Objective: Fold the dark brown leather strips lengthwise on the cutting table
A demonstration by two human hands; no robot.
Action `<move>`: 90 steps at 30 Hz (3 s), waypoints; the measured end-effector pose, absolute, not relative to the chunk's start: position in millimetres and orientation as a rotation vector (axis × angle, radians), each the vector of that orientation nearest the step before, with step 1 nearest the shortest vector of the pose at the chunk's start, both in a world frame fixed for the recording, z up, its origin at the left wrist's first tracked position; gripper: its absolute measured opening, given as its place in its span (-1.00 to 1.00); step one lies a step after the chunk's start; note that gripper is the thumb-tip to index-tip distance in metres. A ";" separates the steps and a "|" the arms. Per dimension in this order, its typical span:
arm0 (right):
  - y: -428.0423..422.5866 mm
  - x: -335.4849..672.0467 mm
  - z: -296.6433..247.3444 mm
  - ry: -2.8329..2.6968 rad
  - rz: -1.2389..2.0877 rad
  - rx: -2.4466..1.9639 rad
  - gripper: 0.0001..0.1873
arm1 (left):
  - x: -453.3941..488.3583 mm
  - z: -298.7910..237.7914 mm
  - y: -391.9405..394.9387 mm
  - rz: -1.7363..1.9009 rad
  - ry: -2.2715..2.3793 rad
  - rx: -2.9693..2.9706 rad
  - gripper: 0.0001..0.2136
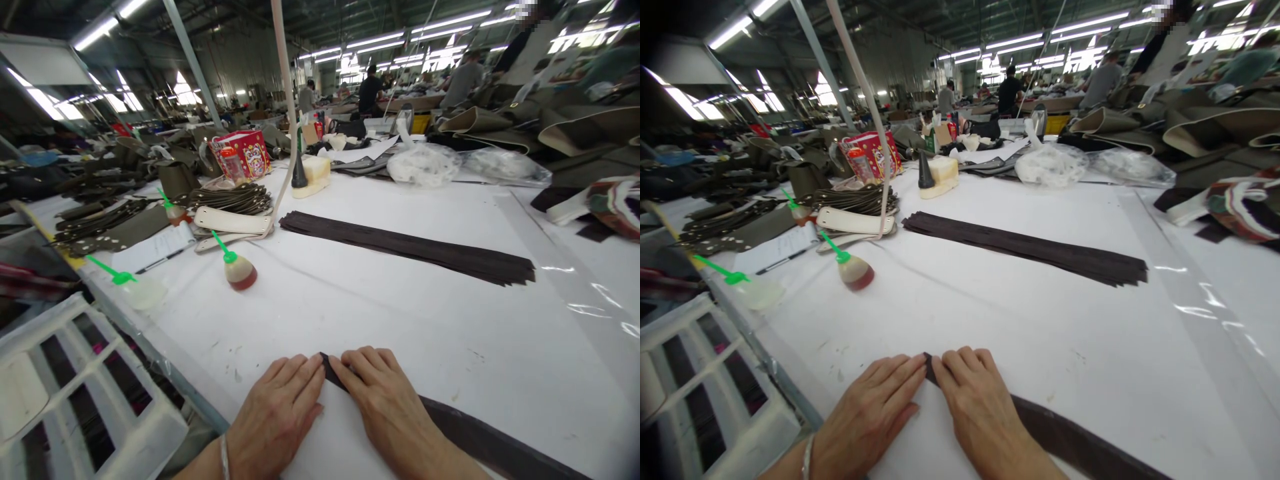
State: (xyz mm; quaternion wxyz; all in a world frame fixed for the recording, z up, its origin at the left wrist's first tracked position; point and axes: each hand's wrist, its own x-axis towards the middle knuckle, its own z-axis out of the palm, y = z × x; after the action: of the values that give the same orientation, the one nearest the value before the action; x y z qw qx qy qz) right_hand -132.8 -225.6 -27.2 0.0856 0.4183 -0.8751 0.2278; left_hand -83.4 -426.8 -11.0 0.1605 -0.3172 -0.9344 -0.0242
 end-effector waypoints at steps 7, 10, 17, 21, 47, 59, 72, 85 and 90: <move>-226.7 -132.7 -22.2 -2.666 0.587 1.263 -0.51 | -83.5 -9.8 -430.6 -0.093 -2.729 -0.878 -0.67; -226.9 -132.8 -20.7 -2.675 0.580 1.270 -0.50 | -83.0 -9.1 -433.7 -0.132 -2.768 -0.813 -0.67; -227.1 -133.6 -20.5 -2.704 0.535 1.294 -0.39 | -80.7 -8.4 -436.6 -0.200 -2.833 -0.750 -0.61; -230.9 -135.8 -16.1 -2.741 0.478 1.292 -0.34 | -79.8 -8.9 -437.1 -0.214 -2.833 -0.750 -0.59; -212.9 -142.9 -10.8 -2.596 0.350 1.441 -0.83 | -93.3 1.2 -427.1 -0.309 -2.792 -0.904 -0.80; -190.1 -143.4 0.6 -2.581 0.219 1.587 -0.90 | -96.0 4.3 -414.6 -0.214 -2.825 -0.894 -0.66; -165.8 -137.7 2.9 -2.580 0.184 1.595 -0.79 | -92.7 0.6 -409.3 -0.060 -2.898 -0.893 -0.54; -203.3 -139.6 -1.5 -2.603 0.129 1.516 -0.86 | -111.6 11.9 -409.7 -0.348 -2.756 -0.910 -0.70; -200.2 -138.3 -1.1 -2.592 0.137 1.502 -0.85 | -105.8 -5.3 -388.9 -0.535 -2.758 -0.841 -0.69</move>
State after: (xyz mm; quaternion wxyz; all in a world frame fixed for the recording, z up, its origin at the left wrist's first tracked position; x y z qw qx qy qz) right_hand -138.3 -200.2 -1.1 0.0714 0.4997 -0.8620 0.0457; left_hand -105.8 -388.9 -5.3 0.1044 -0.2852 -0.9353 -0.1816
